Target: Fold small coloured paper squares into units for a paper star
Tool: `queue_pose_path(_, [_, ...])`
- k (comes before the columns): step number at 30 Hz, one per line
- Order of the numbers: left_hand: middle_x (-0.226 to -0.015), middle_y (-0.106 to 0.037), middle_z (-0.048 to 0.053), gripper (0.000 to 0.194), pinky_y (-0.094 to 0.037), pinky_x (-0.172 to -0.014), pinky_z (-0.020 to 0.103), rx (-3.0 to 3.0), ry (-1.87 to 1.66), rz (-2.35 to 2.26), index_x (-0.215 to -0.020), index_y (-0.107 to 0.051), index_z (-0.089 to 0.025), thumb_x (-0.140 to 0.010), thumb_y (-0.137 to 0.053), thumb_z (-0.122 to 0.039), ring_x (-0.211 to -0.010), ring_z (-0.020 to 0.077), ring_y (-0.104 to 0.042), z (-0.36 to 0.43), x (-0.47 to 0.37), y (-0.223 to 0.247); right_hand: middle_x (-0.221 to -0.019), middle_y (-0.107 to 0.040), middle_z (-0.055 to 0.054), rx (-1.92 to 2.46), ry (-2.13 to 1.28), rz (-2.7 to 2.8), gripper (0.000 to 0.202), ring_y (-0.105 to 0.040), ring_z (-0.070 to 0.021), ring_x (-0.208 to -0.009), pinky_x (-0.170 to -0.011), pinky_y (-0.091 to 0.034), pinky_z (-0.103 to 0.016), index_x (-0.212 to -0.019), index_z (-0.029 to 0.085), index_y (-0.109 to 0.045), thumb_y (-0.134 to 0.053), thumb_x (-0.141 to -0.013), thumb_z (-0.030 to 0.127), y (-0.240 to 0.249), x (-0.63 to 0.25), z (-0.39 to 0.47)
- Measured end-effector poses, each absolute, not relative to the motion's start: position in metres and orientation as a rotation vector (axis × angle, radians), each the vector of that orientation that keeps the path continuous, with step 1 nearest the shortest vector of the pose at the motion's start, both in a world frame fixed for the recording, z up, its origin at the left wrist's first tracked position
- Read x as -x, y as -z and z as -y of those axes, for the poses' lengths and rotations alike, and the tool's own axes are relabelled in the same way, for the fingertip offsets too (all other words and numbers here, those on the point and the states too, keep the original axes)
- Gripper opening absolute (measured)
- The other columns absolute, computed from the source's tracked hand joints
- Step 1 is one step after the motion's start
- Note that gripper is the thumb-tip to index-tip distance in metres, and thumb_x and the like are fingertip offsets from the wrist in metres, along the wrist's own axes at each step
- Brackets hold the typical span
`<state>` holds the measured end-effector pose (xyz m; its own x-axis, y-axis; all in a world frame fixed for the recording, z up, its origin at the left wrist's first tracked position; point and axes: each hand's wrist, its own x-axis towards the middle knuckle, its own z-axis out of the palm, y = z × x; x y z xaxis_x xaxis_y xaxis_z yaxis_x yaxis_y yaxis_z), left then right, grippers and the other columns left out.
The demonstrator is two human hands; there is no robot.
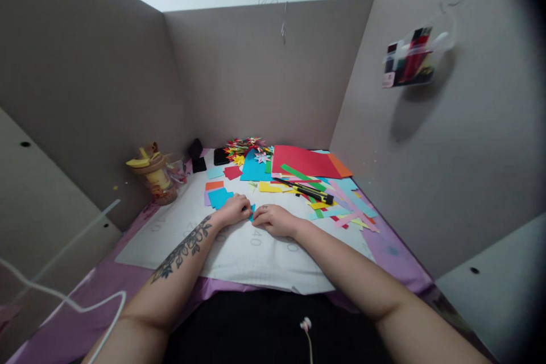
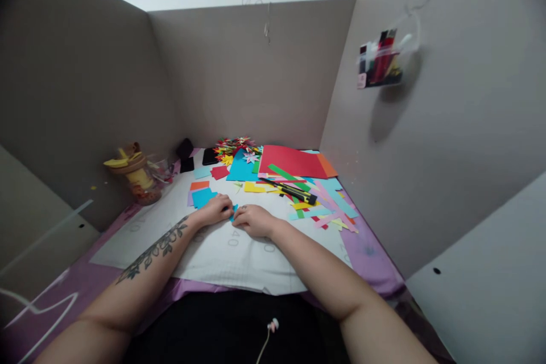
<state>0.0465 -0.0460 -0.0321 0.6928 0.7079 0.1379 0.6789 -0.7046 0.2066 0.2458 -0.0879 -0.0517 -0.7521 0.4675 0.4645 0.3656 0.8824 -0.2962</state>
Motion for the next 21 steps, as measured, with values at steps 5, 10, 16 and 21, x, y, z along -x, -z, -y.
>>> queue_pose_path(5, [-0.080, -0.060, 0.005, 0.014, -0.039, -0.075, 0.029, -2.741, -0.337, -1.203, -0.073, -0.061, -0.018, -0.076, -0.052, -0.028, -0.079, 0.0183, -0.052, 0.0452, -0.0459, 0.0334, -0.102, -0.066, -0.005, 0.601, -0.234, 2.514, 0.021, -0.060, -0.0161, -0.092, -0.084, -0.047, -0.029, -0.089, 0.022, -0.069, -0.053, -0.079, 0.012, 0.0522, -0.2458, 0.0886])
queue_pose_path(10, [-0.081, -0.061, 0.004, 0.015, -0.039, -0.074, 0.029, -2.702, -0.365, -1.210, -0.073, -0.061, -0.019, -0.076, -0.053, -0.030, -0.080, 0.0184, -0.051, 0.0457, -0.0455, 0.0345, -0.107, -0.066, -0.004, 0.584, -0.248, 2.520, 0.021, -0.059, -0.0162, -0.098, -0.087, -0.047, -0.030, -0.089, 0.021, -0.069, -0.054, -0.078, 0.011, 0.0521, -0.2455, 0.0884])
queue_pose_path(16, [-0.090, -0.059, 0.005, 0.017, -0.039, -0.080, 0.032, -2.653, -0.486, -1.253, -0.072, -0.057, -0.018, -0.075, -0.058, -0.034, -0.086, 0.0190, -0.052, 0.0455, -0.0412, 0.0341, -0.103, -0.068, -0.001, 0.562, -0.225, 2.565, 0.019, -0.056, -0.0160, -0.100, -0.089, -0.042, -0.033, -0.087, 0.022, -0.067, -0.053, -0.079, 0.012, 0.0489, -0.2445, 0.0894])
queue_pose_path(21, [-0.101, -0.058, 0.006, 0.012, -0.036, -0.089, 0.037, -2.606, -0.601, -1.286, -0.072, -0.053, -0.018, -0.074, -0.059, -0.028, -0.098, 0.0212, -0.051, 0.0439, -0.0366, 0.0352, -0.089, -0.069, -0.002, 0.613, -0.124, 2.541, 0.014, -0.053, -0.0197, -0.099, -0.091, -0.037, -0.038, -0.078, 0.024, -0.067, -0.057, -0.076, 0.015, 0.0464, -0.2429, 0.0921])
